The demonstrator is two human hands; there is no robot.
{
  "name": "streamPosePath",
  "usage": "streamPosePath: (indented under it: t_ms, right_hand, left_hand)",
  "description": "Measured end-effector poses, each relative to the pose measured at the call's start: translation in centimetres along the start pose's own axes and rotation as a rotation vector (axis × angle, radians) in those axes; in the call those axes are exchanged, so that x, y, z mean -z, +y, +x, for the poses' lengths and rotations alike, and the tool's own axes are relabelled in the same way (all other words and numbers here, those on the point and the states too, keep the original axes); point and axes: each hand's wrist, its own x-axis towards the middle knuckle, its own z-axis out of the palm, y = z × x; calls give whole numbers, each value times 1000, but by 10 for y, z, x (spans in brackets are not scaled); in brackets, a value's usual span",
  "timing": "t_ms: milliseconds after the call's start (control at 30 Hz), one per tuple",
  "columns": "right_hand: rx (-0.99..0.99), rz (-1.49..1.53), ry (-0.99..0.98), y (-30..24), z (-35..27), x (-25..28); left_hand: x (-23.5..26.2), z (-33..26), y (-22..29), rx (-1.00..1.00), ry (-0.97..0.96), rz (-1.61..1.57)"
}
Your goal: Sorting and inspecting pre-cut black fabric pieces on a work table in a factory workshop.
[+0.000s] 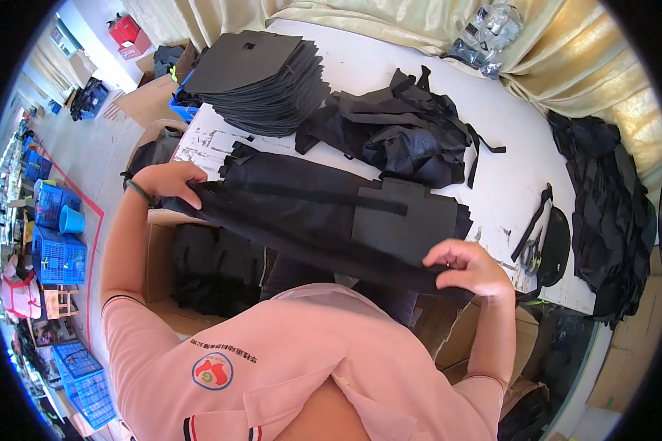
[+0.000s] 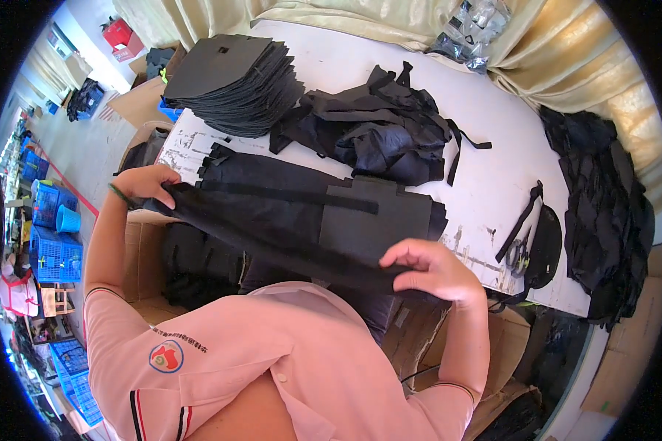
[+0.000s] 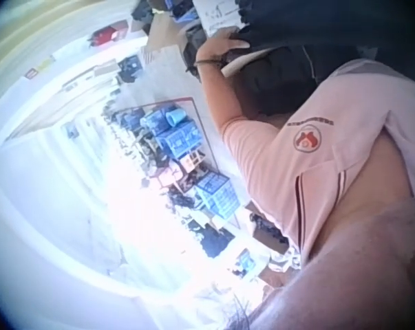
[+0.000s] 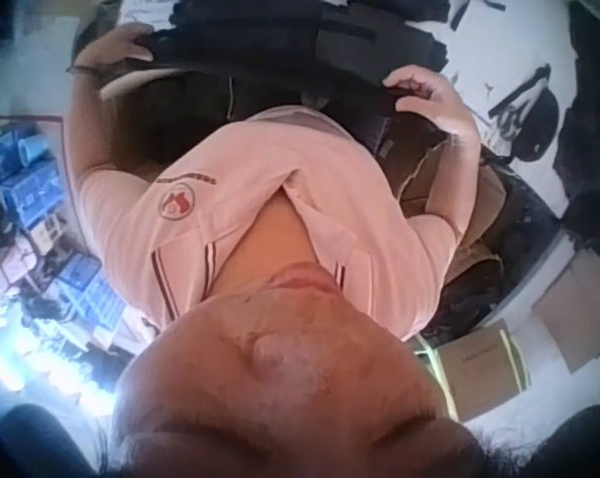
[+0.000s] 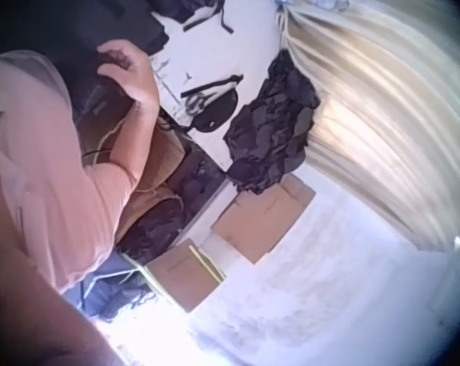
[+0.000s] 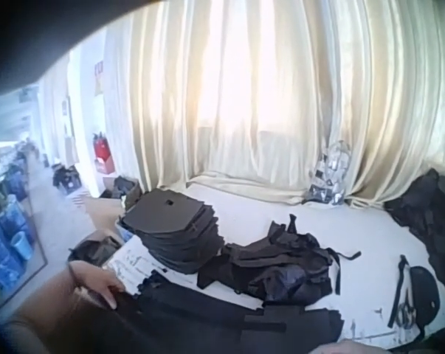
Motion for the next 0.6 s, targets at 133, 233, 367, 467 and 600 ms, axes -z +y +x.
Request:
streamPosePath:
  t_ms: [133,233,367,467,600]
  right_hand:
    - [63,-557,255,30,26,25]
    - [-29,-781,471,40,45,34]
    - [41,-1057,612,48,57,34]
    - [199,-1482,781,46,68,19]
    - [523,-1299,419,62,91,-16]
  left_hand:
    - [-6,47,2,51,-18,122]
    - [-23,85,-13,-63,118,88]
    - [-27,118,-7,-45,177,107]
    - [-28,130,-2,23,116,73]
    - [-30,130,-4,-1,229,6]
